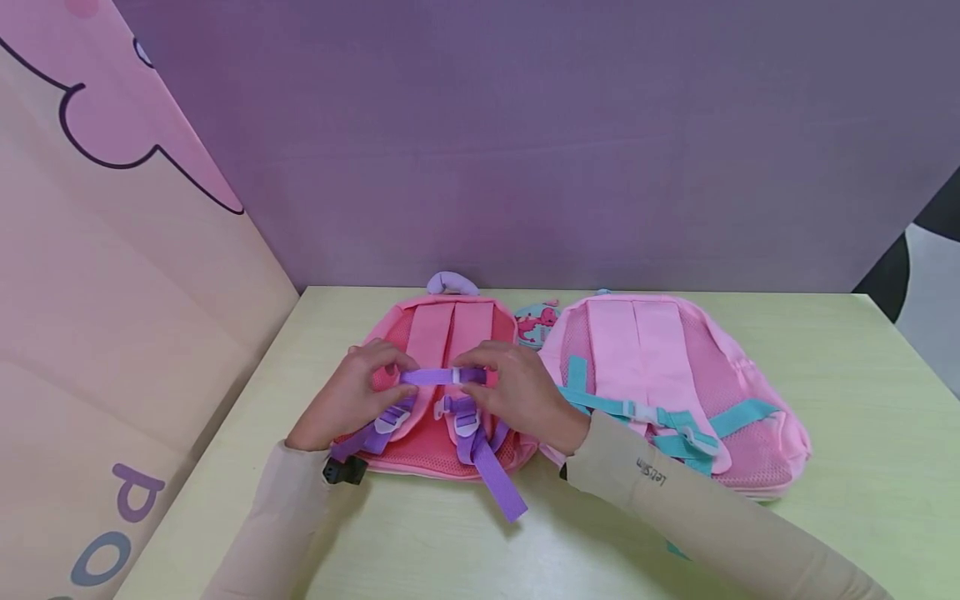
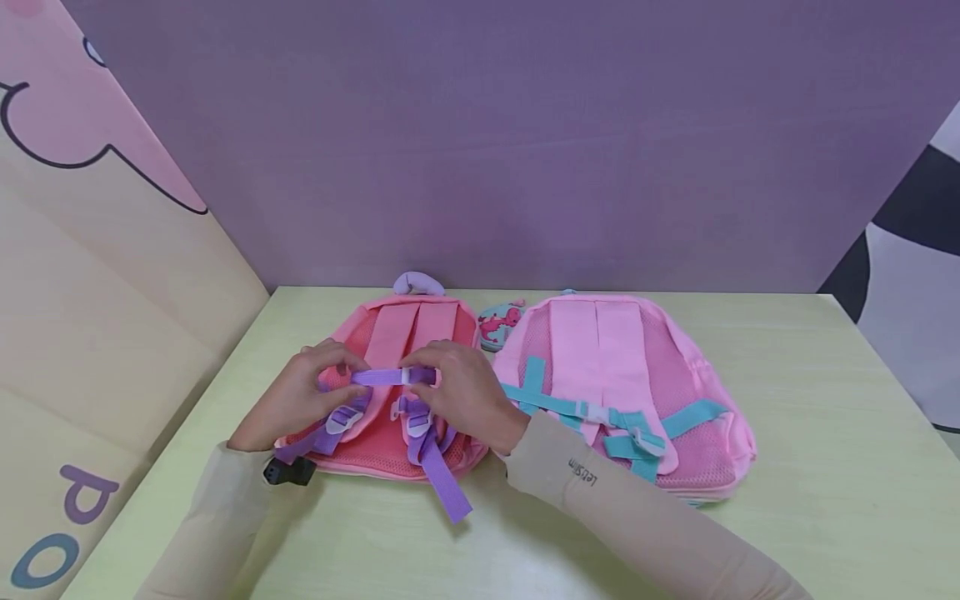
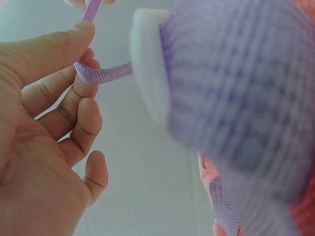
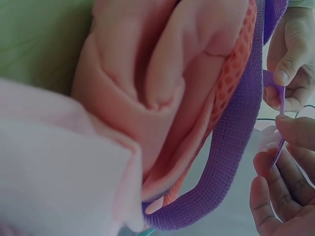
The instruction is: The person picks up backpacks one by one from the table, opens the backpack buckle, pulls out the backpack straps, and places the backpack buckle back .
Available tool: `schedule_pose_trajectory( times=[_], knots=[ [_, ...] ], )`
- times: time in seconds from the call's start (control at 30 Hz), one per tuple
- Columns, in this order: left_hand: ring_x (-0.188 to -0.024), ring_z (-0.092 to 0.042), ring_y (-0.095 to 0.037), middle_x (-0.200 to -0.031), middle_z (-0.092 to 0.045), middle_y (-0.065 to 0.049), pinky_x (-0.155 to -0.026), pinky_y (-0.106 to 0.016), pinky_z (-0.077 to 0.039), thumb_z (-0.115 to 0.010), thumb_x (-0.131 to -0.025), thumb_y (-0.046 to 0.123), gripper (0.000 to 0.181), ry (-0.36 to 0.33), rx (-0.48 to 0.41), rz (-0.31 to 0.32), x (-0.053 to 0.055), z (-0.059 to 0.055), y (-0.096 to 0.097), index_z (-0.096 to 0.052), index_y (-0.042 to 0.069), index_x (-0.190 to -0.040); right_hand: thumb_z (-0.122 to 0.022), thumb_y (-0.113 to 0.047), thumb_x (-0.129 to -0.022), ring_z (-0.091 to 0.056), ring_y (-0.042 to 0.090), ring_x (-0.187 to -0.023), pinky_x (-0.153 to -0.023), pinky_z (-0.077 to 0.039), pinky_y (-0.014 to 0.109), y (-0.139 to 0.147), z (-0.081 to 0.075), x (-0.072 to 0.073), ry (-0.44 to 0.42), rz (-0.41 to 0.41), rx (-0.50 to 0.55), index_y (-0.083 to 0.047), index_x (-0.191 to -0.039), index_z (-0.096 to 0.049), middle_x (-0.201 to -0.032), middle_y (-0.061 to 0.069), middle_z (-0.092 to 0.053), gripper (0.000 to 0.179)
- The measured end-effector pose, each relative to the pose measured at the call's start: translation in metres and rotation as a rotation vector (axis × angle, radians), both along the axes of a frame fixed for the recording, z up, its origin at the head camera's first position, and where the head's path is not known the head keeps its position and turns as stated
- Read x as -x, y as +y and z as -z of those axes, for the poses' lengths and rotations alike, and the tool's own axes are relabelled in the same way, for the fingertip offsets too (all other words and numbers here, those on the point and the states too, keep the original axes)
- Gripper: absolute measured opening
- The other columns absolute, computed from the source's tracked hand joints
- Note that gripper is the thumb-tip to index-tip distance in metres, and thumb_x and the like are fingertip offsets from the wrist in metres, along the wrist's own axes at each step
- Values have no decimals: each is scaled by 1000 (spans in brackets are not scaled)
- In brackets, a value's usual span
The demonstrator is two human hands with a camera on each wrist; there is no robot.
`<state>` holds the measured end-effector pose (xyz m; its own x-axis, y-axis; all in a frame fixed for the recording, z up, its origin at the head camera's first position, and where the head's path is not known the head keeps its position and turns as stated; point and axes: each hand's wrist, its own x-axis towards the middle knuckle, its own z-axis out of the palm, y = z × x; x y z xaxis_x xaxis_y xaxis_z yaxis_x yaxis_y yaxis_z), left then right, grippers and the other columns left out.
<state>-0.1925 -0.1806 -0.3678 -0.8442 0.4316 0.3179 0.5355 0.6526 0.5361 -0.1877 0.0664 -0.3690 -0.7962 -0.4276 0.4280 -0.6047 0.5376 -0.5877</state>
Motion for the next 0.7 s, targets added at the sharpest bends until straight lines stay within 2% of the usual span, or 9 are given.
schedule_pose_trajectory(
  times=[0.3, 0.63, 0.7],
  knots=[
    [-88, -50, -14, -88, -56, 7, -99, -70, -10, -80, -76, 12, 26, -3, 1, -7, 0, 2, -2, -67, 17, -97, -80, -10, -76, -60, 11, -80, -72, -48, 31, 3, 0, 1, 16, 14, -18, -16, -106, -72, -88, -9, -64, 31],
    [-88, -50, -14, -88, -55, 8, -98, -71, -11, -81, -75, 12, 26, 12, -14, 6, 2, 4, -1, -68, 17, -97, -80, -10, -76, -62, 19, -88, -75, -50, 35, 6, -3, -2, -23, 51, -29, -16, -107, -72, -94, -6, -66, 32],
    [-88, -50, -15, -88, -56, 7, -99, -67, -17, -80, -76, 12, 26, 2, -17, 22, 2, 4, 0, -68, 17, -99, -79, -10, -77, -62, 18, -89, -76, -49, 35, 7, -4, -1, -36, 61, -50, -16, -107, -72, -96, -4, -66, 31]
  ],
)
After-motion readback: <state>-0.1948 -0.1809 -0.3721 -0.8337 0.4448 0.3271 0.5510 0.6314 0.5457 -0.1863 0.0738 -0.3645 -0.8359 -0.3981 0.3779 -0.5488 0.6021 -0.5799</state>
